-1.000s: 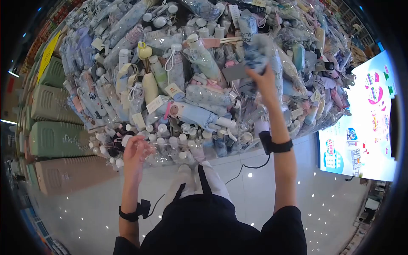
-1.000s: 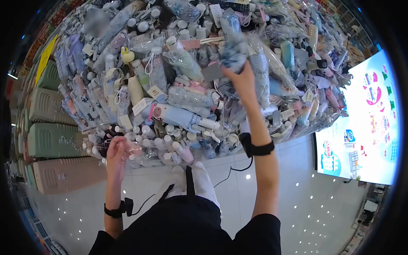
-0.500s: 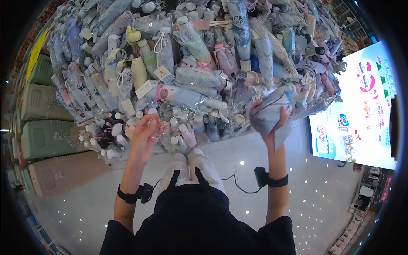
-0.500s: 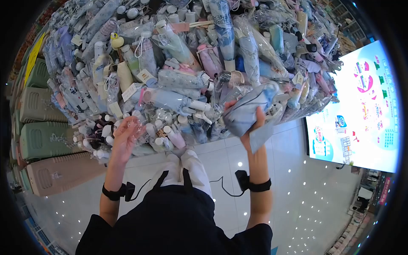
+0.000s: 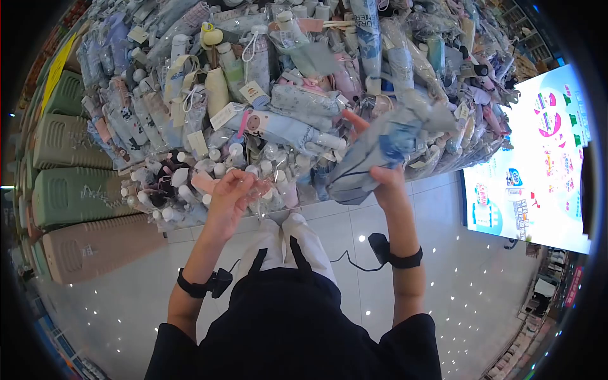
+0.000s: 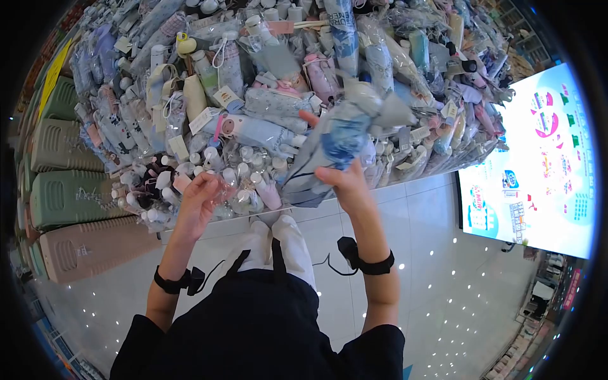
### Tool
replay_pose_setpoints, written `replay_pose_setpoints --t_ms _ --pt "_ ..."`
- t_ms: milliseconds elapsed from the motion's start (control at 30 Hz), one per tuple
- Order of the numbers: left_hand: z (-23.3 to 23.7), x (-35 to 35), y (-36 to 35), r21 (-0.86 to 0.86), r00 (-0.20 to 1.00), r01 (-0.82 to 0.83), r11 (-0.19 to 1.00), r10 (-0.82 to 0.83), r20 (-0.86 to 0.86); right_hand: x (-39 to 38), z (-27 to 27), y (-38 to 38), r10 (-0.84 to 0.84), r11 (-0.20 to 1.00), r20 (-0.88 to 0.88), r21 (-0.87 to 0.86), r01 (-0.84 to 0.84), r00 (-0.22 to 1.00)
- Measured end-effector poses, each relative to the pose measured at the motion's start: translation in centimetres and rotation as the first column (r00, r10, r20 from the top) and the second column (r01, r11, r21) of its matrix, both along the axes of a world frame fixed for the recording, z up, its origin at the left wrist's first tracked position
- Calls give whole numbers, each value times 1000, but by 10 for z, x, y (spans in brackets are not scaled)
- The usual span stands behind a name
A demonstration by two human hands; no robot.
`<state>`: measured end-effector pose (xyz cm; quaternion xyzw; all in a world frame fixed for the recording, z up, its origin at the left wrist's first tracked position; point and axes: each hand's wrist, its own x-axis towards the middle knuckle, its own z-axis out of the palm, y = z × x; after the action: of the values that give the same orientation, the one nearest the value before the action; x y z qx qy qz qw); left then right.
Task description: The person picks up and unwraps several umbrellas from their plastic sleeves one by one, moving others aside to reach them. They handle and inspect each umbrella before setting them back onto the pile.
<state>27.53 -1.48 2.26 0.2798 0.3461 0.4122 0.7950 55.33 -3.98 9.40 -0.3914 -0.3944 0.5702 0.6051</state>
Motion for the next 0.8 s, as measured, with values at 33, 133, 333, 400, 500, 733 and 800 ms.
replay_pose_setpoints --t_ms 33,133,333,400,500,733,800 --pt "4 -1 -3 -15 999 51 999 -51 -11 -5 -5 2 14 1000 -27 25 -13 1000" --pt "16 -7 -10 -38 973 220 975 -222 -60 -17 -10 3 32 986 77 -166 -19 996" --pt "47 -12 14 454 879 297 840 -54 -474 -28 -18 8 129 964 148 -249 -89 980" --pt "84 3 29 675 852 334 658 96 -514 -38 -10 9 191 957 172 -252 -144 967" --pt "111 15 48 732 745 545 409 165 -646 -48 -3 11 277 940 197 -259 -223 941" --pt "108 9 61 520 628 724 452 -120 -769 -49 4 6 380 905 96 -244 -348 920" --pt "107 8 61 583 651 716 383 -67 -756 -48 3 7 399 893 66 -254 -372 914"
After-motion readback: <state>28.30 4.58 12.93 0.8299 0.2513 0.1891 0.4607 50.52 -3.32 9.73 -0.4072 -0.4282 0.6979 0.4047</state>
